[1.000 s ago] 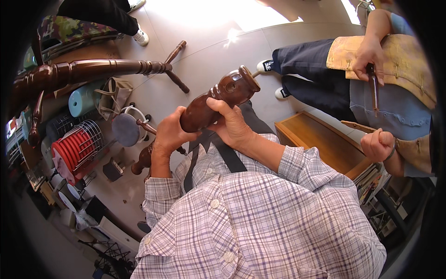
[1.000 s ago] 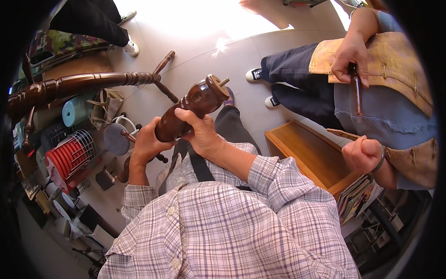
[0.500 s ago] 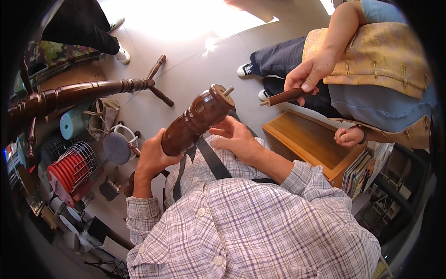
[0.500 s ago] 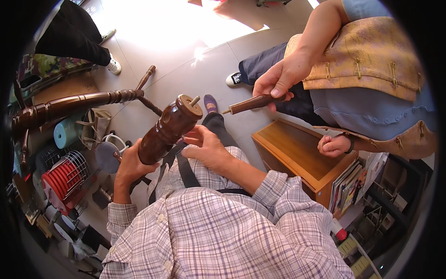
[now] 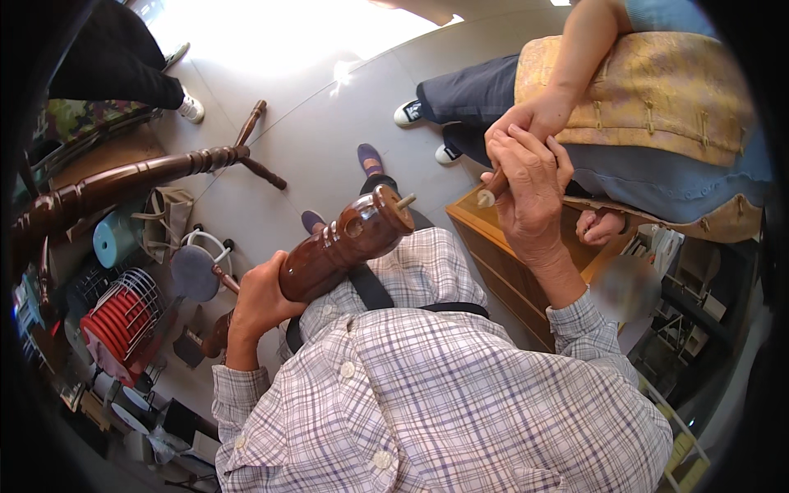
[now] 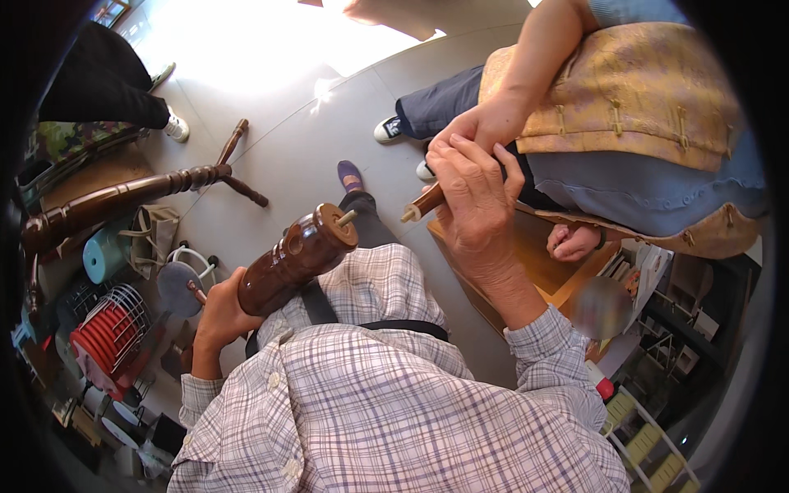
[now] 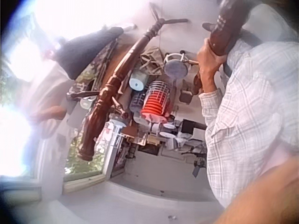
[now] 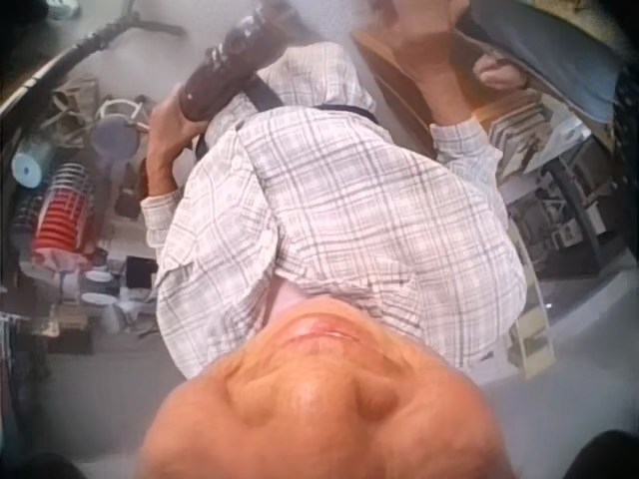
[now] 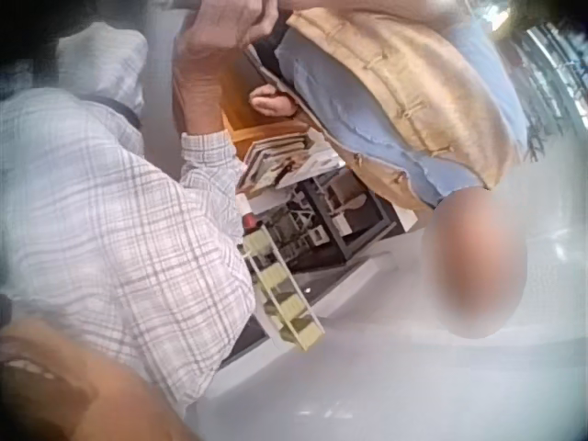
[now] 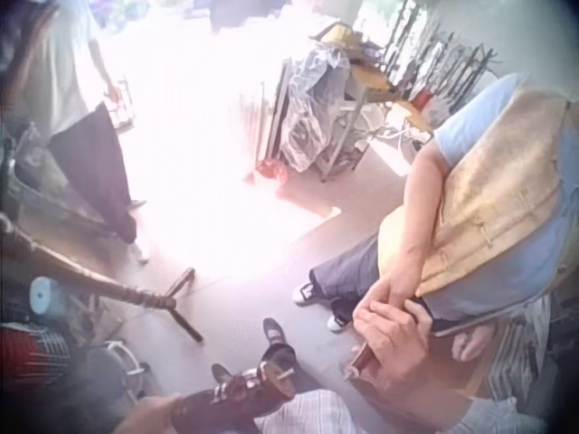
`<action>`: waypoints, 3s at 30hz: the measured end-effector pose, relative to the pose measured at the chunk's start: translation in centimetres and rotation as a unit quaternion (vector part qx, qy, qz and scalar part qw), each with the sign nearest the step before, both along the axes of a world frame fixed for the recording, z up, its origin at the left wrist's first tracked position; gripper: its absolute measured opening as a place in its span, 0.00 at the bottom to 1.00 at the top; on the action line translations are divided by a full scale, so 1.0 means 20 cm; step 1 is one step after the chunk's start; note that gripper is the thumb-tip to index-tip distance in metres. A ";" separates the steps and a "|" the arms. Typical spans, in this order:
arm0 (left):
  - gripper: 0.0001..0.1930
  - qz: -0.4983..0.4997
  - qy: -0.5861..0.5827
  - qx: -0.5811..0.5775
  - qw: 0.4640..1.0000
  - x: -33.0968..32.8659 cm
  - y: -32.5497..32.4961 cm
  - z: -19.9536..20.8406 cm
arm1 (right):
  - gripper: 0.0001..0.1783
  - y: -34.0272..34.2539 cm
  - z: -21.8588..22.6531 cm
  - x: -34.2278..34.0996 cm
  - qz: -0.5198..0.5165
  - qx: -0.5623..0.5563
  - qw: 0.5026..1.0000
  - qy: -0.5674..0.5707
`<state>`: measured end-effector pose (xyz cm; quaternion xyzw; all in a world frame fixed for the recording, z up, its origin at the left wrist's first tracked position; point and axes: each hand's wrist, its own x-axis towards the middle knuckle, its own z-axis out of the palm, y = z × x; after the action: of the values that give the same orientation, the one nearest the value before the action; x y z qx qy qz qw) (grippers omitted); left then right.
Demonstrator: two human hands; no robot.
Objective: The person assembles wooden furniture parts by hand, inserting a dowel into a turned wooden leg and then attaching a crosspiece to the leg. The person handles the wooden leg, dowel, and crosspiece, aligning and fitting them together.
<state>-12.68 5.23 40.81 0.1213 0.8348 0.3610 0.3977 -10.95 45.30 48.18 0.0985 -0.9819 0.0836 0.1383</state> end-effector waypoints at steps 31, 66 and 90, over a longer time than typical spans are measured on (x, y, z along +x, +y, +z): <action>0.27 0.132 -0.471 0.168 0.856 -0.07 -0.21 -0.45 | 0.19 -0.25 -0.39 -0.12 -0.112 -0.518 0.706 -0.469; 0.30 0.175 -0.564 0.112 0.799 -0.04 -0.10 -0.55 | 0.20 -0.50 -0.66 0.02 -0.170 -0.420 0.728 -0.515; 0.24 0.189 -0.461 0.129 0.857 -0.20 -0.08 -0.46 | 0.20 -0.60 -0.71 -0.11 -0.196 -0.524 0.687 -0.463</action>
<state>-16.63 3.68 31.53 -0.1686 0.5087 0.5481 0.6421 -13.23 33.24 34.07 -0.2358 -0.7144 0.5906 -0.2918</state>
